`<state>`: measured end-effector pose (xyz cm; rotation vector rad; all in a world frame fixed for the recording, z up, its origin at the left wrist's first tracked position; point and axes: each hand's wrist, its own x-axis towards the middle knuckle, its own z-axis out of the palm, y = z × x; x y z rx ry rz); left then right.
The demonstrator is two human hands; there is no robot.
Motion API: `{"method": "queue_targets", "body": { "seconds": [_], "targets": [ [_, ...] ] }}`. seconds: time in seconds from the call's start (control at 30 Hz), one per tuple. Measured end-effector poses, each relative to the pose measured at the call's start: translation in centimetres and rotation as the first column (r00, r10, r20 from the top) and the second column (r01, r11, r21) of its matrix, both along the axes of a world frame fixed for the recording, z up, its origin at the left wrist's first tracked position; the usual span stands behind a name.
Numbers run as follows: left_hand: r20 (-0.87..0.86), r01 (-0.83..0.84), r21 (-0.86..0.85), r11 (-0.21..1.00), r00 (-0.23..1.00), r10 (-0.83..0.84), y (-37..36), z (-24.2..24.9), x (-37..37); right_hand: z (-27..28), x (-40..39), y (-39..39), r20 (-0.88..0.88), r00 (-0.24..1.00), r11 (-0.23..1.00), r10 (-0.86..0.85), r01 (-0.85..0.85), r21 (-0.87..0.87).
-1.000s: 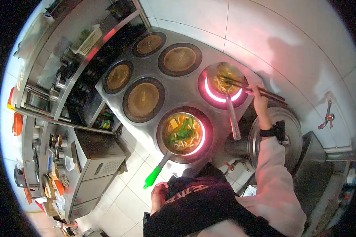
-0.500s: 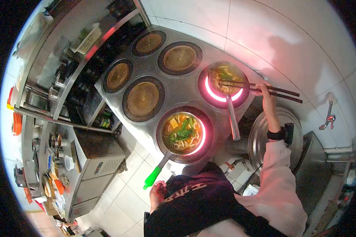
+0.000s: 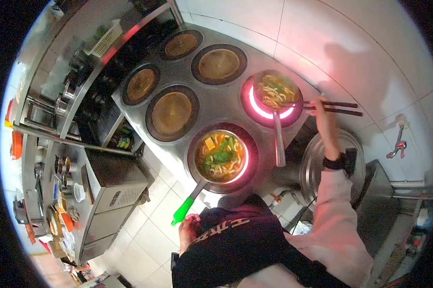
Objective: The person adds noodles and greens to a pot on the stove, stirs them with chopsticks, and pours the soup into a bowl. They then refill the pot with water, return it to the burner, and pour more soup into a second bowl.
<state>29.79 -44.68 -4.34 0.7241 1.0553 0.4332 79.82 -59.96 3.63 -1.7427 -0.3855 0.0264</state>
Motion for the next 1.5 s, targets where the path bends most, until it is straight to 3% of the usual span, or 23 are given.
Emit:
{"method": "queue_targets", "body": {
  "seconds": [0.1,0.13,0.27,0.33,0.37,0.43,0.47,0.53,0.6,0.7,0.8,0.87,0.93,1.07,1.13,1.17,1.23,1.3,1.33,1.37,1.4,1.43,1.5],
  "targets": [
    [-0.01,-0.069,-0.057,0.996,0.998,0.068,0.0,0.6,0.6,-1.1,0.9,1.6,-0.063,0.993,0.962,0.102,-0.083,0.259],
    [-0.01,-0.072,-0.057,0.996,0.997,0.071,0.1,0.6,0.6,-0.4,0.9,1.5,-0.063,0.993,0.962,0.105,-0.085,0.258],
    [0.011,-0.062,-0.047,0.997,0.998,0.062,0.1,0.1,0.0,1.6,1.9,-0.3,0.002,1.0,0.981,0.005,-0.005,0.195],
    [-0.014,-0.097,-0.059,0.994,0.995,0.097,0.0,-0.1,-0.1,0.2,3.5,-1.1,0.129,0.991,0.999,-0.034,0.028,0.046],
    [-0.009,-0.099,-0.058,0.993,0.995,0.099,0.0,0.2,0.0,-1.2,3.9,-0.6,0.129,0.991,0.999,-0.031,0.026,0.044],
    [-0.006,-0.099,-0.061,0.993,0.995,0.099,0.0,0.5,0.3,-3.9,4.0,0.2,0.367,0.93,0.999,0.009,0.01,-0.051],
    [-0.007,-0.114,-0.067,0.991,0.993,0.114,0.0,0.7,0.5,-4.3,3.9,0.2,0.367,0.93,0.999,0.009,0.011,-0.053],
    [-0.004,-0.132,-0.073,0.989,0.991,0.133,0.2,0.4,0.5,-3.9,2.8,1.1,-0.002,0.998,0.982,0.07,-0.068,0.178],
    [0.01,-0.034,-0.036,0.999,0.999,0.035,0.3,-0.2,0.0,-3.4,2.1,0.9,0.082,0.991,0.973,0.102,-0.116,0.197],
    [-0.025,-0.071,-0.074,0.995,0.997,0.07,0.4,0.2,0.1,-2.2,1.7,0.0,0.059,0.973,0.942,0.222,-0.229,0.247],
    [-0.026,-0.108,-0.151,0.983,0.994,0.106,1.3,0.2,0.1,-1.6,1.8,-1.0,-0.041,0.964,0.961,0.261,-0.256,0.104],
    [0.007,-0.146,-0.179,0.973,0.989,0.15,2.1,0.9,0.5,-1.1,2.0,-2.0,0.118,0.986,0.991,0.121,-0.126,0.039],
    [-0.107,-0.143,-0.102,0.984,0.985,0.132,2.9,0.5,-0.1,1.6,0.9,-2.9,0.076,0.988,0.985,0.133,-0.14,0.1],
    [0.059,0.021,-0.019,1.0,0.998,-0.02,4.0,-2.4,-1.4,2.7,-0.5,-5.2,0.099,0.995,0.999,0.033,-0.032,-0.01],
    [0.044,0.038,-0.032,0.999,0.998,-0.037,4.1,-3.4,-0.9,4.2,-2.4,-5.5,0.102,0.994,0.984,-0.027,0.008,0.176],
    [0.081,0.068,-0.042,0.997,0.995,-0.065,4.1,-5.1,-1.1,4.8,-3.5,-5.5,0.098,0.995,0.985,-0.009,-0.008,0.175],
    [0.123,0.134,-0.038,0.99,0.984,-0.128,4.4,-8.2,-1.2,5.5,-5.8,-5.6,0.214,0.975,0.998,-0.058,0.05,0.042],
    [0.142,0.165,-0.069,0.984,0.978,-0.154,4.7,-9.8,-0.4,3.7,-5.5,-8.0,0.282,0.957,0.997,-0.07,0.064,0.031],
    [0.156,0.145,-0.071,0.987,0.979,-0.132,4.8,-10.3,-0.3,3.4,-5.8,-8.6,0.226,0.972,0.991,-0.067,0.04,0.124],
    [0.124,0.226,0.054,0.973,0.965,-0.231,4.8,-10.8,-0.2,3.1,-6.2,-9.2,0.171,0.983,0.975,-0.062,0.023,0.22],
    [0.118,0.239,0.114,0.964,0.96,-0.252,4.8,-11.6,0.4,3.3,-6.9,-9.5,-0.005,1.0,0.911,0.019,-0.015,0.413],
    [0.111,0.25,0.173,0.953,0.956,-0.271,4.9,-12.3,1.0,2.8,-7.2,-10.7,0.445,0.896,0.991,-0.01,0.067,-0.113],
    [0.477,0.225,-0.04,0.974,0.86,-0.179,5.3,-15.6,2.8,3.3,-9.2,-10.3,0.618,0.786,0.898,-0.015,0.282,-0.337]
  ]
}}
